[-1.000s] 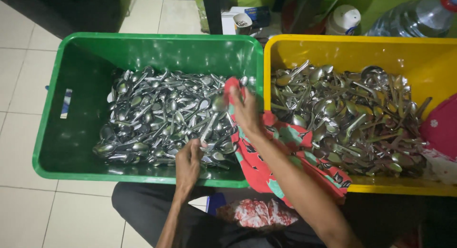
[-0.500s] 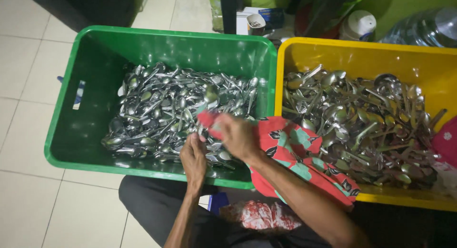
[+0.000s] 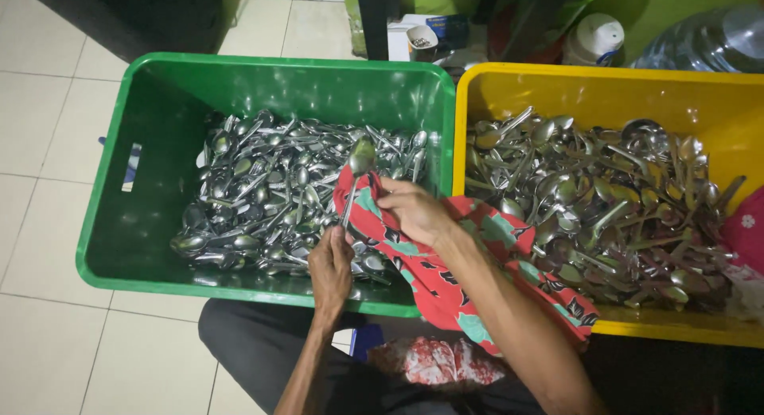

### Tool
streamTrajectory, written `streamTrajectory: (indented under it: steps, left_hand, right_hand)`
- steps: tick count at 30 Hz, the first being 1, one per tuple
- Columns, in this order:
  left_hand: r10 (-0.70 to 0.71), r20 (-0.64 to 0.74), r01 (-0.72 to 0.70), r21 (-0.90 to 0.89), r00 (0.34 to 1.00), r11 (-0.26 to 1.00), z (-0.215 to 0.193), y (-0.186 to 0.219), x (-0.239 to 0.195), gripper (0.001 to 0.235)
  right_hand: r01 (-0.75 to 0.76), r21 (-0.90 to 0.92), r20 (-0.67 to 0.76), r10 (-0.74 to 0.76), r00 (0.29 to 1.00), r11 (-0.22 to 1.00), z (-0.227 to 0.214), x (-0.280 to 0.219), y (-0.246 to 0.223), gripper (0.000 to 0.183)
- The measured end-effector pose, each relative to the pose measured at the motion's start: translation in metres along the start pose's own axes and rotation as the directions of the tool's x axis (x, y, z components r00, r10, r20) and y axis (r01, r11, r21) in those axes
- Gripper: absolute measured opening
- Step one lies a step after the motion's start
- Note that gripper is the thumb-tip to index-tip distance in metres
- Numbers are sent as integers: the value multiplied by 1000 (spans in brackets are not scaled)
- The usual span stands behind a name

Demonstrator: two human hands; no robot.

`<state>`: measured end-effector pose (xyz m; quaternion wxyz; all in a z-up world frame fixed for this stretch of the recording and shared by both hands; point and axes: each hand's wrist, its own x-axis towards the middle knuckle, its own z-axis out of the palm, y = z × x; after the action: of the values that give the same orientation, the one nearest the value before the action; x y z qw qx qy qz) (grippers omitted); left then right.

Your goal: The person wipes metal spoons with a red and green cloth. They pick up spoons from a green bin, wipe them, and place them into a yellow bin. The person continues this process throughout the video.

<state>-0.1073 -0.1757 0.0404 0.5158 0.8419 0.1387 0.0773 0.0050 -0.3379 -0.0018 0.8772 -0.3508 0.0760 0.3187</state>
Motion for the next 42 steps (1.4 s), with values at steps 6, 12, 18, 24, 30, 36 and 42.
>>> streamTrajectory:
  steps: [6,12,18,24,30,36,42]
  left_hand:
    - [41,102,-43,16,994,999,4,5,-2,35]
    - [-32,175,32,5,984,999,4,25,6,42]
    - [-173,317,286,-357,932,889,25,-25,37,45]
    - [-416,152,429,-532,897,730,30,-49,32,31]
    - [-178,185,216,-213,966,953,15,6,18,37]
    - [-33,206,86,-256,978,963,25,20,18,31]
    - [-70,272,166,-345,960,924,29,13,22,34]
  right_hand:
    - [152,-277,58,-141,988,949,8,0,9,45]
    - [212,-433,-148,-301,942,876,27,-9,7,7]
    - [210,-954,163,-214,963,216,35,-19,14,27]
    - [207,-946,264,-221,939,-249,26,-23,8,41]
    - [158,-841,115,-115,987,518,38,-16,-20,56]
    - [257,-705,86,-280,956,660,24,2,-19,22]
    - [229,-480,-187,-354,916,847,27,16,-28,14]
